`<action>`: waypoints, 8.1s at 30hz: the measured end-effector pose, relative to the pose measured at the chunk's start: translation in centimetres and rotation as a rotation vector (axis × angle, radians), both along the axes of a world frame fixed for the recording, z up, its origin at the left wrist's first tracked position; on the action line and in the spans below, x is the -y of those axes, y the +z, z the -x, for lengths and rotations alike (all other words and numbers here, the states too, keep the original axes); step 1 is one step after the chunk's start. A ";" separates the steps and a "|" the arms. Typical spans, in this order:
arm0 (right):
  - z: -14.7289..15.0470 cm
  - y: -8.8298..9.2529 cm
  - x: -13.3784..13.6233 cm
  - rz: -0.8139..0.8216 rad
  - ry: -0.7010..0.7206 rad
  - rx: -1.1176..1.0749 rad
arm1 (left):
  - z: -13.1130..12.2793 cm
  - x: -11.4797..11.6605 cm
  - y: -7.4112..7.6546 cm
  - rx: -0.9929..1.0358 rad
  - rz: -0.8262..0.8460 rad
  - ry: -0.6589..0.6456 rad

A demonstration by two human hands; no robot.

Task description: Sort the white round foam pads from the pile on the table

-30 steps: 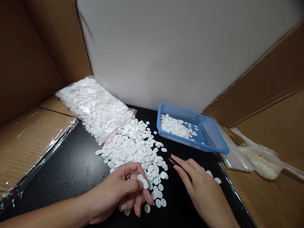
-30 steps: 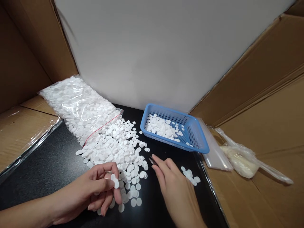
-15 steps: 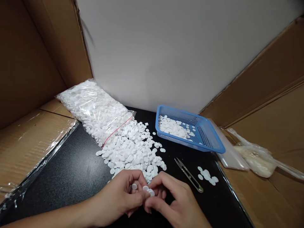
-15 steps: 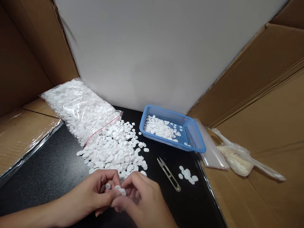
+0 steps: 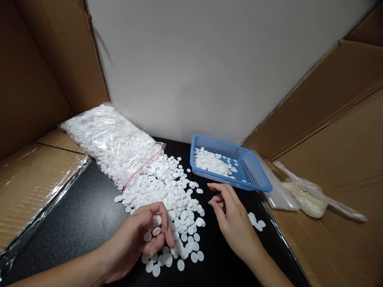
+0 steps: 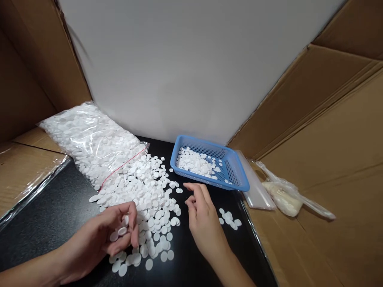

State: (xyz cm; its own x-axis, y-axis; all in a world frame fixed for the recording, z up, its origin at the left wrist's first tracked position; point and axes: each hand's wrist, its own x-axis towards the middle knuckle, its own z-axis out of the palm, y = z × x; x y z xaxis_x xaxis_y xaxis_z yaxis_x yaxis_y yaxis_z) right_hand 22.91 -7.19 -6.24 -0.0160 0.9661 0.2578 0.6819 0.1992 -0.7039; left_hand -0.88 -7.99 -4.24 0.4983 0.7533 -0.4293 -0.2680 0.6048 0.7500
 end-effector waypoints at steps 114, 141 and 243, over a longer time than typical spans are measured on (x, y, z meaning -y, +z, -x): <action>0.1 1.0 1.4 0.736 0.096 -1.169 | -5.4 -2.8 -0.3 -0.291 -0.185 -0.192; -0.3 0.1 1.4 0.658 0.029 -0.814 | -5.4 -2.6 -0.5 -0.164 -0.123 -0.133; 5.6 1.5 2.1 0.591 0.207 -0.698 | -0.8 0.2 -0.2 -0.237 -0.330 0.013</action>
State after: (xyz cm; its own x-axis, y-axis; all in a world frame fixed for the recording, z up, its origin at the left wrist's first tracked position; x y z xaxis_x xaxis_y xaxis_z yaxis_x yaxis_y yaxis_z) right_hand 17.36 -9.26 -4.72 -0.2285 0.9388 -0.2576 0.0578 -0.2511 -0.9662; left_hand -0.11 -8.20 -4.42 0.4040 0.8754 -0.2654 -0.0710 0.3192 0.9450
